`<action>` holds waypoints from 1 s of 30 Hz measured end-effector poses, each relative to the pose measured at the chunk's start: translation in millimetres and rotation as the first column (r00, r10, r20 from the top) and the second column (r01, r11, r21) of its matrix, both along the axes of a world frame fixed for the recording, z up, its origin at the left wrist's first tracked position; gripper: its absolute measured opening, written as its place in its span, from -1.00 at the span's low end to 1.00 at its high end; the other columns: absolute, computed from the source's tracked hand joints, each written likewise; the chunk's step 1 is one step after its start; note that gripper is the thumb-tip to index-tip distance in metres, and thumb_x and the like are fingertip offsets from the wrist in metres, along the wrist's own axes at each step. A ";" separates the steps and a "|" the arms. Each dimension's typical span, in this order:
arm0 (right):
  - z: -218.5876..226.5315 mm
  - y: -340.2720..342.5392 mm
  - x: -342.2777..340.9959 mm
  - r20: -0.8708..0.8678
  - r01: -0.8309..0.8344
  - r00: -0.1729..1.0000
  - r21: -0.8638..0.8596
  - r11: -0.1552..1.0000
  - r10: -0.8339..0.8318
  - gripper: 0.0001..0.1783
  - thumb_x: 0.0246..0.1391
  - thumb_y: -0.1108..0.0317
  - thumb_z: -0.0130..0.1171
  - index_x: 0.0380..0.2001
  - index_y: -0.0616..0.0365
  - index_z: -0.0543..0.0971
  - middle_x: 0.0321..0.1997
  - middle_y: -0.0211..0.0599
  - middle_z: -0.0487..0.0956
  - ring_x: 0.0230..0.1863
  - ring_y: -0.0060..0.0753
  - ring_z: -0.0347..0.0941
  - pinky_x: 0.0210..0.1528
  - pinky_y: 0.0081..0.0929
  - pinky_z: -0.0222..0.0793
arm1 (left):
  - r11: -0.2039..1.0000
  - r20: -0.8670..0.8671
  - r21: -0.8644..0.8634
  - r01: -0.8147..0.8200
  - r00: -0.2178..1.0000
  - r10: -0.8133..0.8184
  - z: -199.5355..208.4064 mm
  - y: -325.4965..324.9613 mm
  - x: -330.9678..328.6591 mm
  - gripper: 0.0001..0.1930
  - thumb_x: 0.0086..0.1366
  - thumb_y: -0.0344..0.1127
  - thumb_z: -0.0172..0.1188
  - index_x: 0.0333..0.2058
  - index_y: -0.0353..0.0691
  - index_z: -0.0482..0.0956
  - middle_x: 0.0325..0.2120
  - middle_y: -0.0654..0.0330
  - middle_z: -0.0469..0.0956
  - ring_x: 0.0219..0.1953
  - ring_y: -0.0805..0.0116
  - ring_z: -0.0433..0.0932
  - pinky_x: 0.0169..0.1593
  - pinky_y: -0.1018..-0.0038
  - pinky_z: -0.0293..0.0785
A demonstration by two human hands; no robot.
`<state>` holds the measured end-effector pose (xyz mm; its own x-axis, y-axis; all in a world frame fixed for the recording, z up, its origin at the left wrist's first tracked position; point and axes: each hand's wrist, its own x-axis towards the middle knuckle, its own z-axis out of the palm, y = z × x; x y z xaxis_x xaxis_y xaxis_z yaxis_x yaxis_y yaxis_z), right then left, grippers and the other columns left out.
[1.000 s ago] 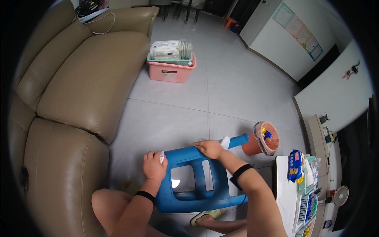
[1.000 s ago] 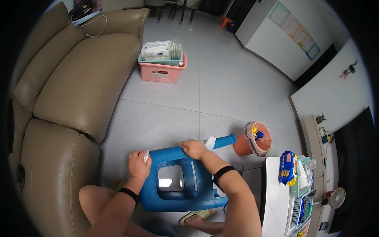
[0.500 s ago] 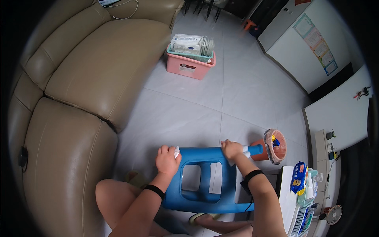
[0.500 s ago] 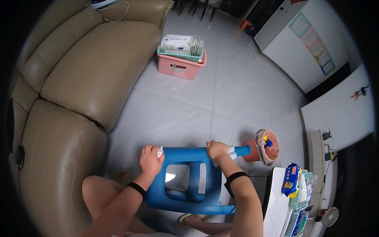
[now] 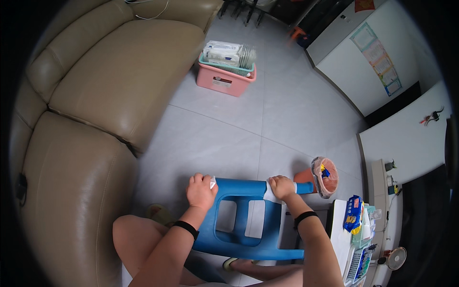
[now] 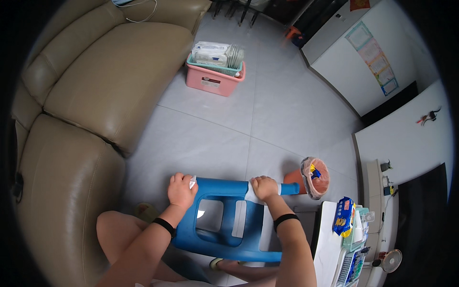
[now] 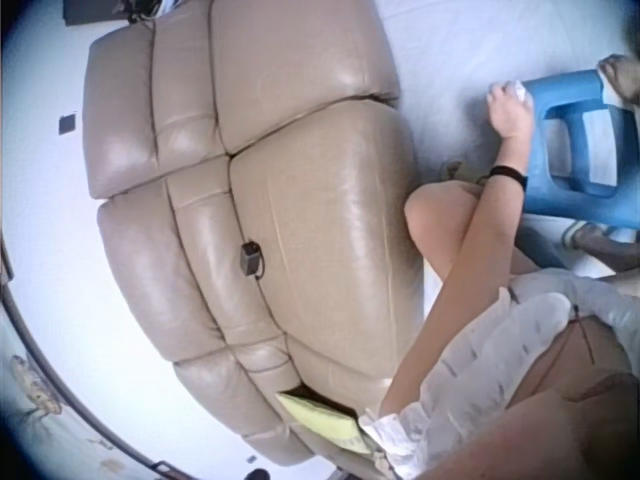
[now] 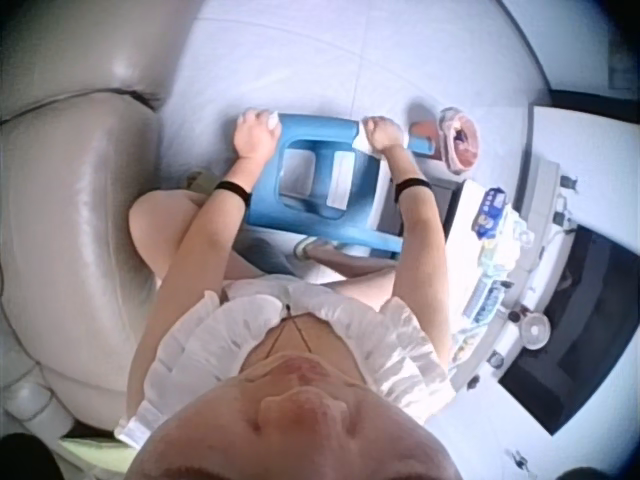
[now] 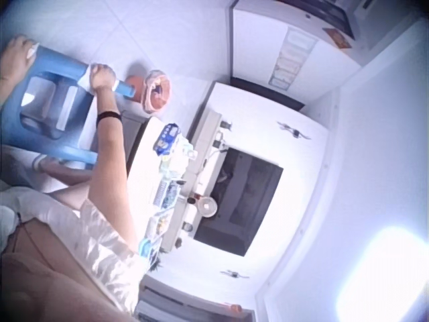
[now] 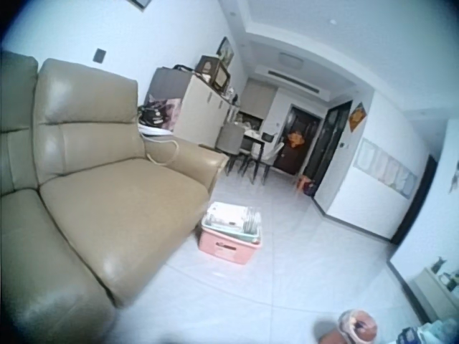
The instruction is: The person wipes the top, sides, and legs of a blue plastic stool using white wipes, turning the stool over to reach different parts.
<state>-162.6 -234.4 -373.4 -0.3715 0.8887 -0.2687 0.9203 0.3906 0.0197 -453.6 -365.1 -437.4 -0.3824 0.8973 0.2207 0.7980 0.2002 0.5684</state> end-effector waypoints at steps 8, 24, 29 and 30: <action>-26.5 -58.1 -181.6 -0.194 -0.176 0.969 -0.090 0.980 0.156 -0.47 0.26 0.07 -0.33 -0.19 0.07 0.64 -0.07 -0.09 0.61 0.01 -0.07 0.49 0.11 -0.13 0.32 | 1.000 -0.007 0.027 -0.013 1.000 0.013 -9.9 -1.3 -5.9 -0.73 0.04 -0.17 0.22 -0.27 -0.10 0.60 -0.28 0.16 0.43 -0.18 0.10 0.42 -0.20 0.21 0.48; -54.4 -56.2 -252.3 -0.068 -0.088 0.995 -0.325 0.942 0.070 -0.45 0.17 0.05 -0.25 -0.10 0.14 0.62 0.02 -0.02 0.57 0.10 -0.01 0.46 0.18 -0.18 0.32 | 0.902 0.265 -0.200 -0.383 0.865 0.426 -6.5 -109.4 27.5 -0.76 0.32 -0.12 0.02 -0.30 -0.16 0.51 -0.28 -0.03 0.48 -0.31 -0.13 0.53 -0.24 0.08 0.48; -39.7 -79.4 -292.9 0.019 -0.264 0.959 -0.313 0.912 0.283 -0.47 0.13 0.03 -0.19 -0.06 0.07 0.62 0.01 -0.06 0.58 0.08 -0.02 0.48 0.16 -0.19 0.34 | 0.897 0.289 -0.212 -0.387 0.852 0.436 -7.9 -111.2 25.4 -0.75 0.33 -0.10 0.01 -0.27 -0.15 0.51 -0.27 -0.04 0.48 -0.29 -0.13 0.53 -0.24 0.07 0.48; -40.6 -73.6 -291.5 0.025 -0.249 0.961 -0.338 0.907 0.274 -0.47 0.14 0.02 -0.20 -0.06 0.05 0.62 0.01 -0.07 0.58 0.08 -0.03 0.49 0.15 -0.18 0.35 | 0.893 0.297 -0.235 -0.383 0.847 0.441 -6.3 -111.4 27.2 -0.75 0.33 -0.10 0.00 -0.26 -0.15 0.51 -0.27 -0.04 0.48 -0.29 -0.13 0.54 -0.23 0.08 0.48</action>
<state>-454.1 -308.0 -414.0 -0.5477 0.6191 -0.5628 0.7852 0.6127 -0.0901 -426.4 -476.5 -443.6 -0.7488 0.6519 -0.1202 0.3892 0.5791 0.7164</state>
